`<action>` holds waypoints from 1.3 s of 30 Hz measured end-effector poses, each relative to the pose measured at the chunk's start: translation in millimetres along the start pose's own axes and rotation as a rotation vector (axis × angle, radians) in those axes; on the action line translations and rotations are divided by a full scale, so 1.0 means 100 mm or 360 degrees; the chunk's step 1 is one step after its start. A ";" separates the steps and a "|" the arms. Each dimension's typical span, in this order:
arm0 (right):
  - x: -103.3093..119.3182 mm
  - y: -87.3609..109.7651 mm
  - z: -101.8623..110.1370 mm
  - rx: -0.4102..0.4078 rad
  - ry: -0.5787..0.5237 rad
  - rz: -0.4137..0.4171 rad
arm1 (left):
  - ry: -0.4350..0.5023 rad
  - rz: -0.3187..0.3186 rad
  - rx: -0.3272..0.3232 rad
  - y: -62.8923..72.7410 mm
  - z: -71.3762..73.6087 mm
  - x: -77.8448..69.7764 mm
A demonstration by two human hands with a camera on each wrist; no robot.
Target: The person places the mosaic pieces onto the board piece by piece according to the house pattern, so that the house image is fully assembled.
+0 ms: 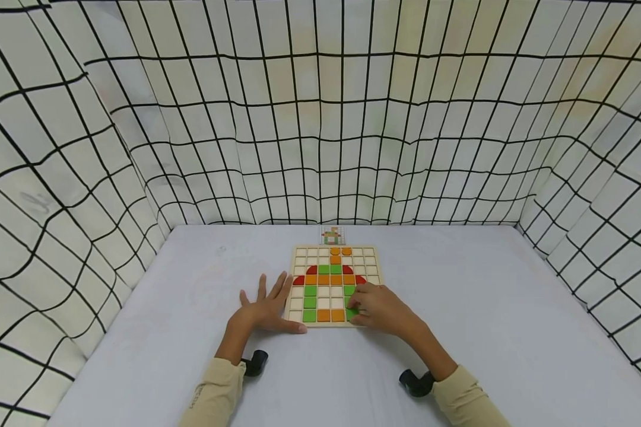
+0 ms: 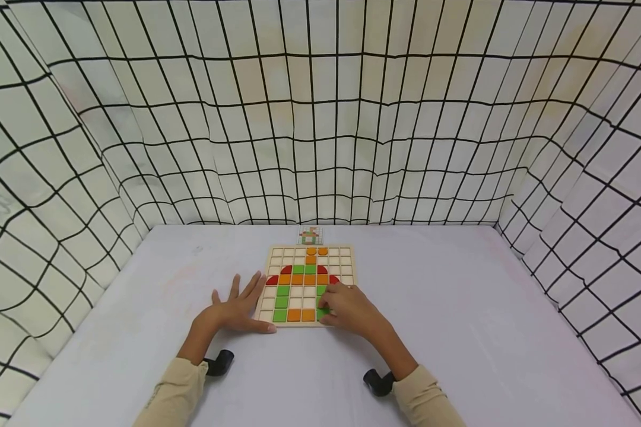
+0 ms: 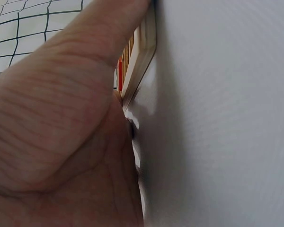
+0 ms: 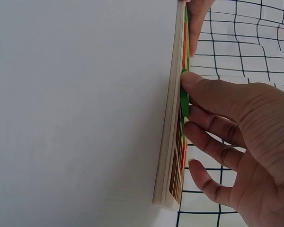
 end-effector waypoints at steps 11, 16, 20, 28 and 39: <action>0.03 0.00 0.01 -0.0029 -0.0047 0.0027 | 0.0006 0.0003 -0.0005 -0.01 -0.02 0.02; 0.03 0.01 0.01 -0.0068 -0.0028 0.0019 | 0.0010 -0.0003 -0.0010 0.00 -0.02 0.02; 0.02 0.00 0.02 -0.0094 -0.0035 -0.0026 | 0.0015 -0.0008 -0.0014 -0.01 -0.03 0.02; 0.04 -0.03 0.03 -0.0064 -0.0043 -0.0105 | -0.0016 -0.0009 -0.0019 -0.04 -0.04 0.04; 0.06 0.01 0.04 -0.0038 0.0082 -0.0028 | -0.0004 -0.0008 -0.0015 -0.01 -0.01 0.01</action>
Point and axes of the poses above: each hand's wrist, its own y-axis away from the middle knuckle, its own z-axis out of the back of the hand, x = y × z, the point moved 7 cm from there along -y, towards the middle knuckle, and after that the axes turned 10 degrees about -z, right-handed, at the moved point
